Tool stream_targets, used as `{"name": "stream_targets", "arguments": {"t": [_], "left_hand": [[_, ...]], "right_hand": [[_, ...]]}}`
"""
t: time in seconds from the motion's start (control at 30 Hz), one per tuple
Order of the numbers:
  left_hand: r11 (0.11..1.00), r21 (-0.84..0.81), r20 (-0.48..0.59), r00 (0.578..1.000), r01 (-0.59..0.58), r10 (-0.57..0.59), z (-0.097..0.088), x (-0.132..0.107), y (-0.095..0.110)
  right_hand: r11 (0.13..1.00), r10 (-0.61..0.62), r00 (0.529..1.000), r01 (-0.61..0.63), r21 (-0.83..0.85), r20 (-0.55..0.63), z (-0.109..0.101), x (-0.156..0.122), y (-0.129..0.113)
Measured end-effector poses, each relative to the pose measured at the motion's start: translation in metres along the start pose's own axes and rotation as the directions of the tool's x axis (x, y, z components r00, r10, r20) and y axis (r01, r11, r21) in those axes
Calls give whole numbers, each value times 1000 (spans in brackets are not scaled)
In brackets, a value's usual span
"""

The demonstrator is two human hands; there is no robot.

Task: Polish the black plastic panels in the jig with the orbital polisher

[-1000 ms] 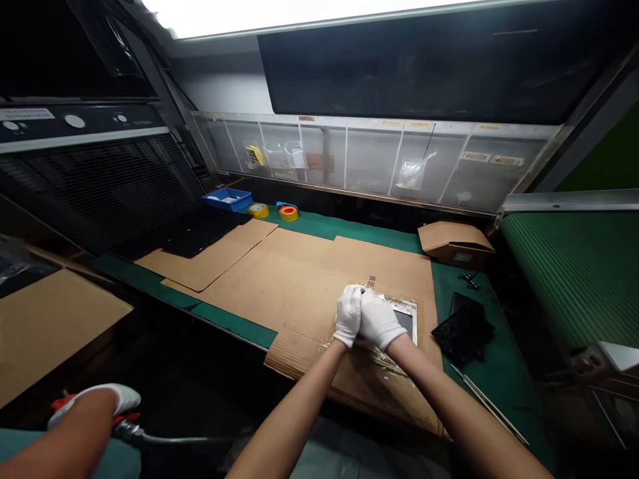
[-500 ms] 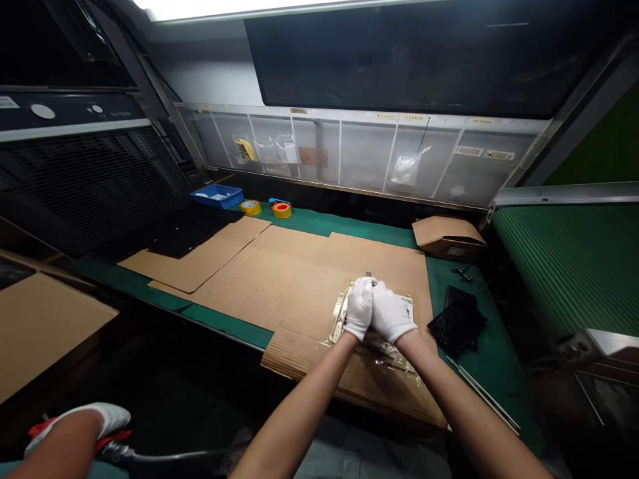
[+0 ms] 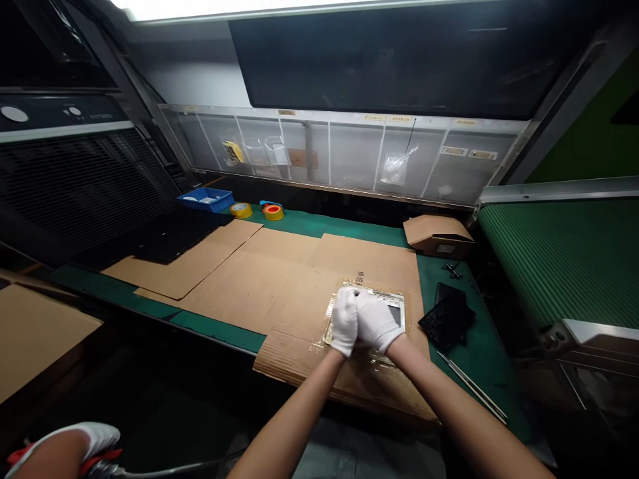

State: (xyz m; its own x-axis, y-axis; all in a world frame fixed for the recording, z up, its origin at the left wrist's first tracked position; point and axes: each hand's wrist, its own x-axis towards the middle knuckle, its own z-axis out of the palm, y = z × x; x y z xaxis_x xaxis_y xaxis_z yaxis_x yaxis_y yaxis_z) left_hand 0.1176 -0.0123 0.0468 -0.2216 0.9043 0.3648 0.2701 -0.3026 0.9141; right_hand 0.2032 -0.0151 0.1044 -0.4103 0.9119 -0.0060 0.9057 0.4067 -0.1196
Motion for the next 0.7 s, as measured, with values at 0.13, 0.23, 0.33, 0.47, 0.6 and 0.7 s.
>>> {"name": "stream_targets", "arguments": {"t": [0.13,0.23,0.33,0.47,0.6,0.7], "left_hand": [[999,44,-152,988,13,-7,-23,-3,-13],[999,40,-123,992,-10,15,-18,19,-11],[998,32,-31,998,-55,56,-4,15,-3],[996,29,23,996,-86,86,11,-34,9],[993,2,66,990,-122,122,34,-33,19],[992,2,123,985,-123,122,49,-7,23]], "right_hand": [[978,-205,979,204,40,6,-5,12,-20],[997,-58,998,57,50,4,-19,23,-18],[999,38,999,-37,39,-9,-20,7,-8],[999,29,999,-28,47,-18,1,-40,9],[989,131,991,-128,70,-34,2,-49,32],[955,292,955,-287,74,-58,-8,-37,41]]}}
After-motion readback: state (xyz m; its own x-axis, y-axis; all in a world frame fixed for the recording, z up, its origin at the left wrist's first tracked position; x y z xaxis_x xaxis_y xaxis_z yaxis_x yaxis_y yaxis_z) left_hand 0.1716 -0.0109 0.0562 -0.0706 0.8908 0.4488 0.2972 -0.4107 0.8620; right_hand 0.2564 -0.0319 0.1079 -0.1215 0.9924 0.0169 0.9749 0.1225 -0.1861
